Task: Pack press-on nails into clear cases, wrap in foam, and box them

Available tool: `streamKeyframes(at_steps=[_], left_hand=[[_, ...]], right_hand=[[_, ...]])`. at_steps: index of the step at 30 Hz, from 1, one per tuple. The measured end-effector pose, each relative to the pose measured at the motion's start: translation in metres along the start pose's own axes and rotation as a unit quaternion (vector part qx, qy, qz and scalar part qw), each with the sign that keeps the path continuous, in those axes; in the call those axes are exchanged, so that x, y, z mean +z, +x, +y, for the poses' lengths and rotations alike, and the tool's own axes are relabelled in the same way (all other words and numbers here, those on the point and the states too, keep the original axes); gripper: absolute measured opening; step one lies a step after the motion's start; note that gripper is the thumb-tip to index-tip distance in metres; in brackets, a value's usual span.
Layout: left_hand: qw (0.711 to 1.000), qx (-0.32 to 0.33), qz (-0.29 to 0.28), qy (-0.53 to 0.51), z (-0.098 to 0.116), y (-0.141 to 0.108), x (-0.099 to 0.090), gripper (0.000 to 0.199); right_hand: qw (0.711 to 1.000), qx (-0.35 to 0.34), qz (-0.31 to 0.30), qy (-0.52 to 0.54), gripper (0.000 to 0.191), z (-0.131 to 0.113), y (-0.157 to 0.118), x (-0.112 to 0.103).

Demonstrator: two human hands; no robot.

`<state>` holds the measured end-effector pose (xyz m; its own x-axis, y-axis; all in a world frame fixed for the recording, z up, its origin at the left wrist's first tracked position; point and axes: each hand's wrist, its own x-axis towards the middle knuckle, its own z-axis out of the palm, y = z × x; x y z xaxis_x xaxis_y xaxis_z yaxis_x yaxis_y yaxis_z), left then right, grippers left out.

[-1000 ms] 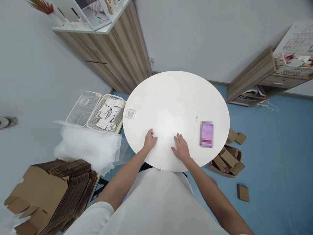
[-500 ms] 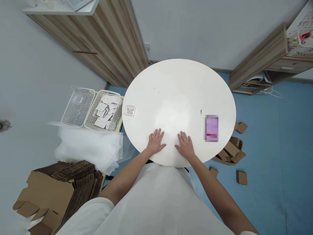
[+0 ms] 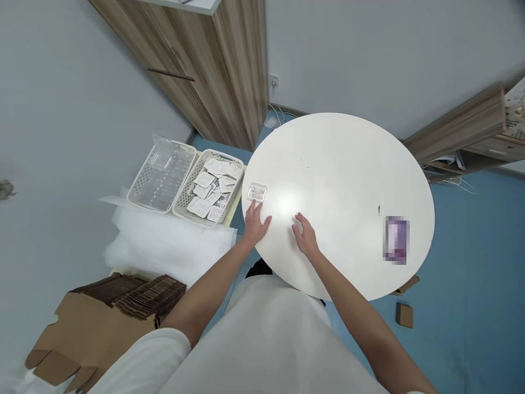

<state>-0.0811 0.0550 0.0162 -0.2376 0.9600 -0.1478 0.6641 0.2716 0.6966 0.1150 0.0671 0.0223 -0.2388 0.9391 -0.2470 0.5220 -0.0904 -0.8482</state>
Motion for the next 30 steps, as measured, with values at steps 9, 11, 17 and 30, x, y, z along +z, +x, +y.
streamKeyframes(at_steps=[9, 11, 17, 30], left_hand=[[0.980, -0.131, 0.025, -0.146, -0.048, 0.065, -0.028, 0.053], [0.980, -0.125, 0.006, -0.156, -0.049, 0.066, -0.026, 0.050], [0.981, -0.102, -0.013, -0.162, -0.046, 0.062, -0.023, 0.046], [0.964, -0.008, -0.113, -0.242, 0.014, 0.017, 0.021, 0.040]], right_hand=[[0.965, 0.133, -0.073, 0.213, 0.055, -0.055, 0.075, 0.060], [0.960, 0.139, -0.076, 0.232, 0.055, -0.059, 0.084, 0.069], [0.957, 0.139, -0.060, 0.248, 0.049, -0.061, 0.084, 0.077], [0.977, 0.097, 0.002, 0.190, 0.042, -0.019, 0.008, -0.014]])
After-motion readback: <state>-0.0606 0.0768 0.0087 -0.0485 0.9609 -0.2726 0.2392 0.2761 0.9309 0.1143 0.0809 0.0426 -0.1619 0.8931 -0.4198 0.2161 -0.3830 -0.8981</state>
